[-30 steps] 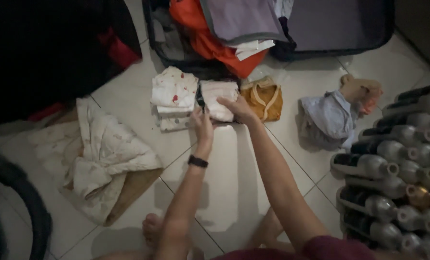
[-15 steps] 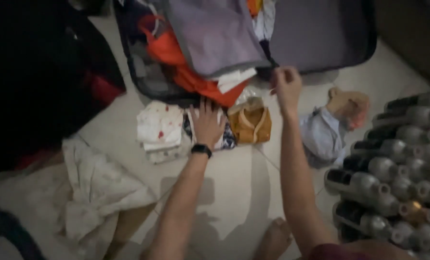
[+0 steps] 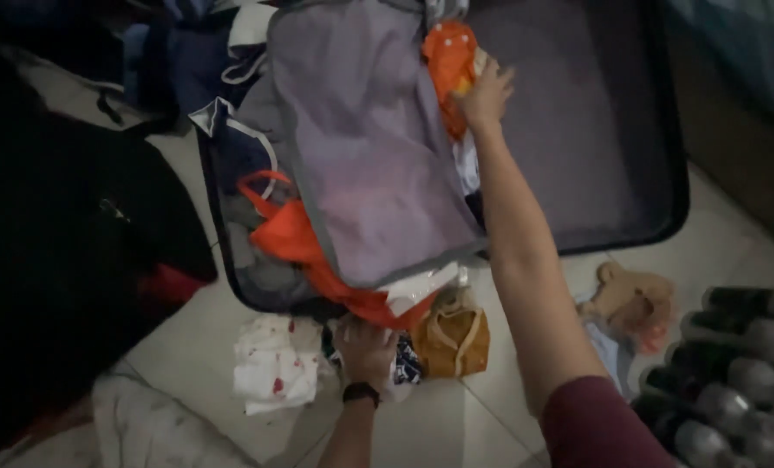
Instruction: Organizing and packing baby clothes and items into a suitcase on the floor.
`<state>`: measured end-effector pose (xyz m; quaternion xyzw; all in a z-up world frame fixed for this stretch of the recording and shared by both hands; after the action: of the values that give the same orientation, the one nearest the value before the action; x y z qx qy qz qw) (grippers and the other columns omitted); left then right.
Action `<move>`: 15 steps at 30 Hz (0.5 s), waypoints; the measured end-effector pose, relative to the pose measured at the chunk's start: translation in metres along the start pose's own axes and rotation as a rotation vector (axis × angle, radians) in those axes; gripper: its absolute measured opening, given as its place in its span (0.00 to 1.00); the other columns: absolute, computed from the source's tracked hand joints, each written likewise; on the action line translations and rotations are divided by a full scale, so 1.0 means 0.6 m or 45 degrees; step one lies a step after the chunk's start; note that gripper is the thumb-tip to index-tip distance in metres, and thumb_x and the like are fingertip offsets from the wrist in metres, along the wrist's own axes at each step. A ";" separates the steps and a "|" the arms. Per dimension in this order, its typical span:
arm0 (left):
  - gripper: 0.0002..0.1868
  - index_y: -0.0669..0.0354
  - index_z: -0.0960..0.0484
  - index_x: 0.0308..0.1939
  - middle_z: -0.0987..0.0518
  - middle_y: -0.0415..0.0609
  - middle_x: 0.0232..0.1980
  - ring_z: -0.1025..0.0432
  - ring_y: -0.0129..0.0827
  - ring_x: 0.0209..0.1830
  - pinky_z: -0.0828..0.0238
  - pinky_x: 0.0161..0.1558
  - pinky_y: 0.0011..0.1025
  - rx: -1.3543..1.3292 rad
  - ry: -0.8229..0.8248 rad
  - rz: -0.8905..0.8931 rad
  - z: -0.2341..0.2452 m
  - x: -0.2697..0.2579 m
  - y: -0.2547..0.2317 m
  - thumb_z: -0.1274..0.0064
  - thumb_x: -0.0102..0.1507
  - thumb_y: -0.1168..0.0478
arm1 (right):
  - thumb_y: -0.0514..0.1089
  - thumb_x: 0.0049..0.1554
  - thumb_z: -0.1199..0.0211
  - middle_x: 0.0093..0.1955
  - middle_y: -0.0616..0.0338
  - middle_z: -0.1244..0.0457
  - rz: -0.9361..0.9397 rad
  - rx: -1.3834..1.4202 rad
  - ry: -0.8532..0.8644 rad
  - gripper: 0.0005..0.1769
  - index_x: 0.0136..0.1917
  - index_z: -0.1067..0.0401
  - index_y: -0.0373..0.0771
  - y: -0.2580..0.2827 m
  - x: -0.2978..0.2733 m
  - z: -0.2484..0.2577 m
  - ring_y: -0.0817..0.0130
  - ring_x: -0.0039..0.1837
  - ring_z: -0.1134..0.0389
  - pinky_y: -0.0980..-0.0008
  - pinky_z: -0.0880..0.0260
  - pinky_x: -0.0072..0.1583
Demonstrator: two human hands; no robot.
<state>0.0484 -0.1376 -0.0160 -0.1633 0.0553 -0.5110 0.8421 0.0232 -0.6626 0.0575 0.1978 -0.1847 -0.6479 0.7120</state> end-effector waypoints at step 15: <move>0.25 0.50 0.22 0.55 0.28 0.57 0.60 0.35 0.53 0.61 0.48 0.61 0.63 -0.081 0.171 -0.055 -0.074 -0.010 0.028 0.46 0.61 0.41 | 0.43 0.39 0.19 0.86 0.50 0.82 -0.050 -0.415 0.648 0.73 0.83 0.64 0.71 0.009 0.052 -0.072 0.39 0.84 0.62 0.44 0.44 0.75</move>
<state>0.0481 -0.1351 -0.0638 -0.1565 0.1245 -0.5369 0.8196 0.0530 -0.6915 0.0236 0.2405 0.1098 -0.6123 0.7452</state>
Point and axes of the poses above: each hand's wrist, its own x-axis towards the middle knuckle, its own z-axis out of the back of the hand, y = z × x, the point moved 8 cm from there along x, towards the middle knuckle
